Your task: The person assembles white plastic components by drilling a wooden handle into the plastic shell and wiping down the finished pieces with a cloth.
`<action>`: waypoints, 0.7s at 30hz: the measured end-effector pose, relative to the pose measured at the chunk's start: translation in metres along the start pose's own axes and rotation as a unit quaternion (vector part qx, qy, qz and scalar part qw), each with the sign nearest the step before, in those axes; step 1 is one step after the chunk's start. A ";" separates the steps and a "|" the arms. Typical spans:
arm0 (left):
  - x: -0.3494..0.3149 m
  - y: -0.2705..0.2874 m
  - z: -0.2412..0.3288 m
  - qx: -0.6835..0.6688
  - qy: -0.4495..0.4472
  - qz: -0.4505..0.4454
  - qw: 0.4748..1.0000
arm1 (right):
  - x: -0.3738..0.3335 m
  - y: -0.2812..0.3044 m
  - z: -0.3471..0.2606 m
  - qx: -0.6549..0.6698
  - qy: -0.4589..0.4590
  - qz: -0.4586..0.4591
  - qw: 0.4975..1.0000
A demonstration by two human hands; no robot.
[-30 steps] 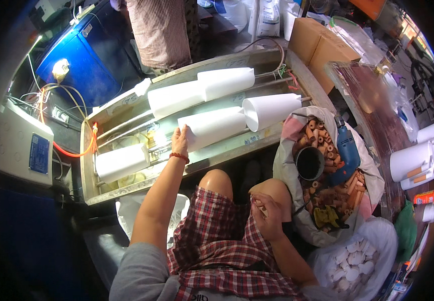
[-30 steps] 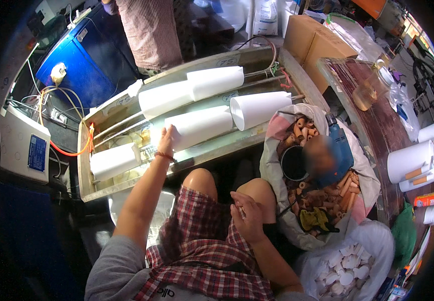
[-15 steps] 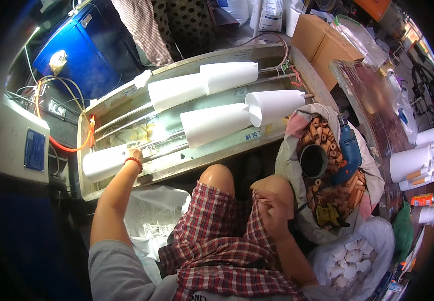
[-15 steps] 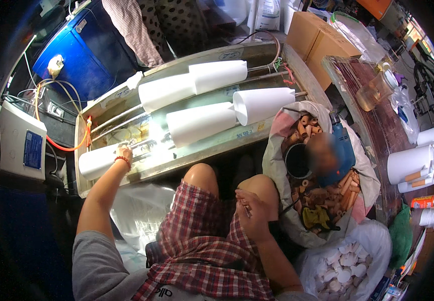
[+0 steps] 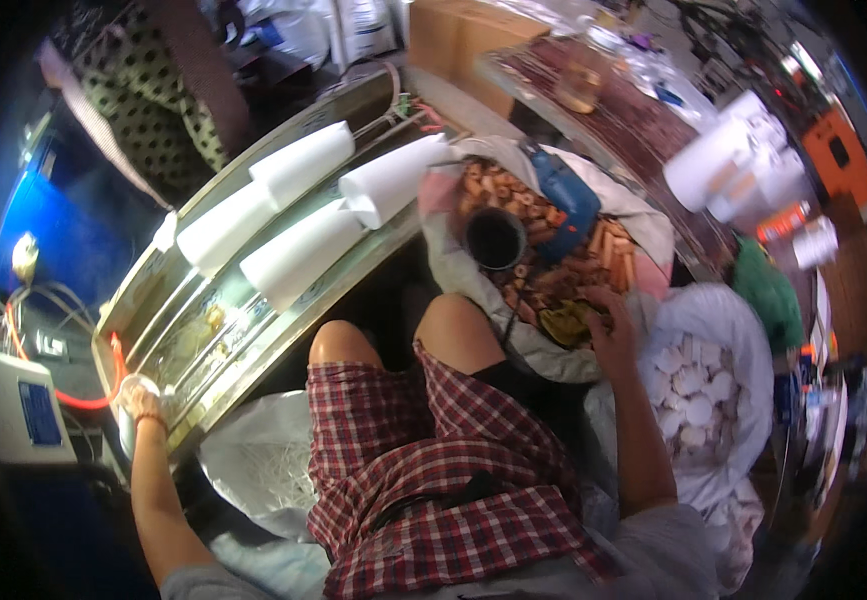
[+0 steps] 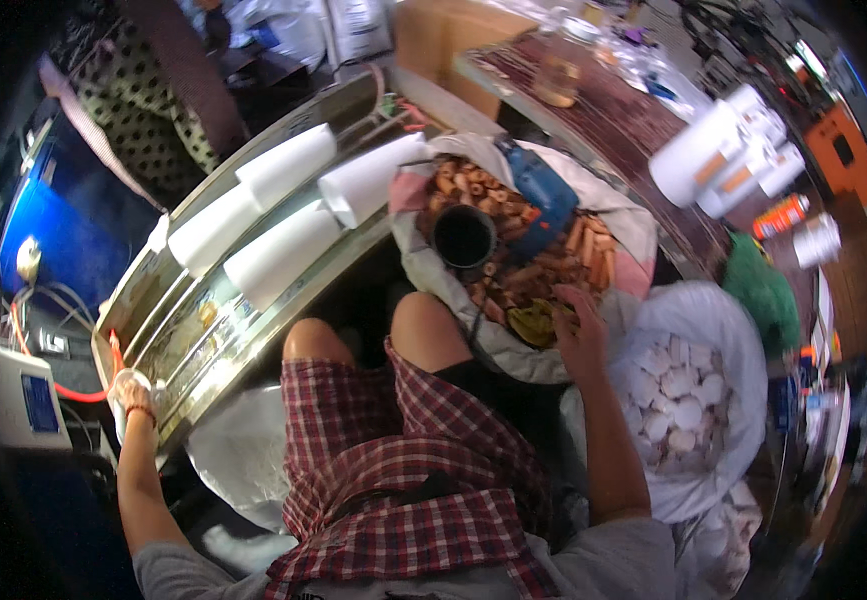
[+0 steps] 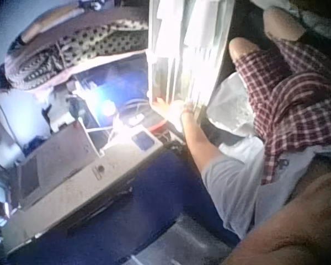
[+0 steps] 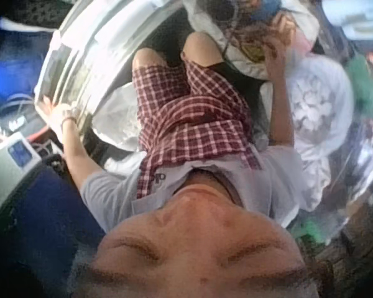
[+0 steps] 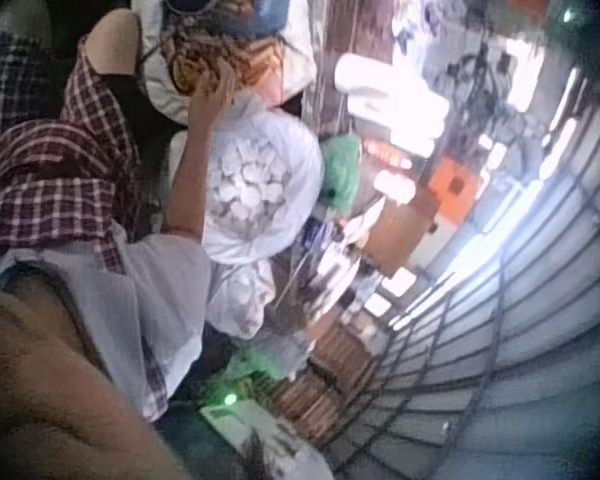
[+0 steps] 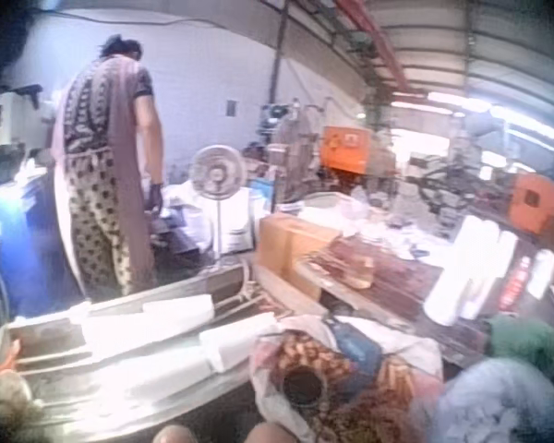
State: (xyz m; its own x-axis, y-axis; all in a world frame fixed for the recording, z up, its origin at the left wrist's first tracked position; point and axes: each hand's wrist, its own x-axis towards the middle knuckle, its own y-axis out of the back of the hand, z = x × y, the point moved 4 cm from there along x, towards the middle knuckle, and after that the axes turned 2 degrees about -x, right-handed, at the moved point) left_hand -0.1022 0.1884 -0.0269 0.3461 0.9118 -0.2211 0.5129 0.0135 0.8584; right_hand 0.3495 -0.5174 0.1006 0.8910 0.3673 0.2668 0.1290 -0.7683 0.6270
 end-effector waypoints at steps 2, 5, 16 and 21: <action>-0.029 0.036 0.009 0.012 -0.011 0.019 1.000 | 0.001 0.006 0.008 -0.058 0.025 0.000 0.998; -0.061 0.075 0.012 0.006 -0.020 0.048 0.999 | 0.008 0.000 0.015 -0.156 0.064 -0.024 0.985; -0.119 0.115 -0.044 -0.216 0.030 0.341 0.915 | -0.005 -0.039 0.045 -0.303 0.005 -0.169 0.938; -0.133 0.115 -0.044 -0.690 -0.039 0.353 0.631 | 0.030 0.003 0.107 0.176 -0.169 0.033 0.969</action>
State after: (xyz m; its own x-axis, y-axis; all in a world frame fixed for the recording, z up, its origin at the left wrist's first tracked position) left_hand -0.1234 0.0866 0.1218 0.1706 0.8686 0.4652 -0.9441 0.0089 0.3295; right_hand 0.4231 -0.5647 0.0319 0.9866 0.1632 0.0054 0.1535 -0.9378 0.3115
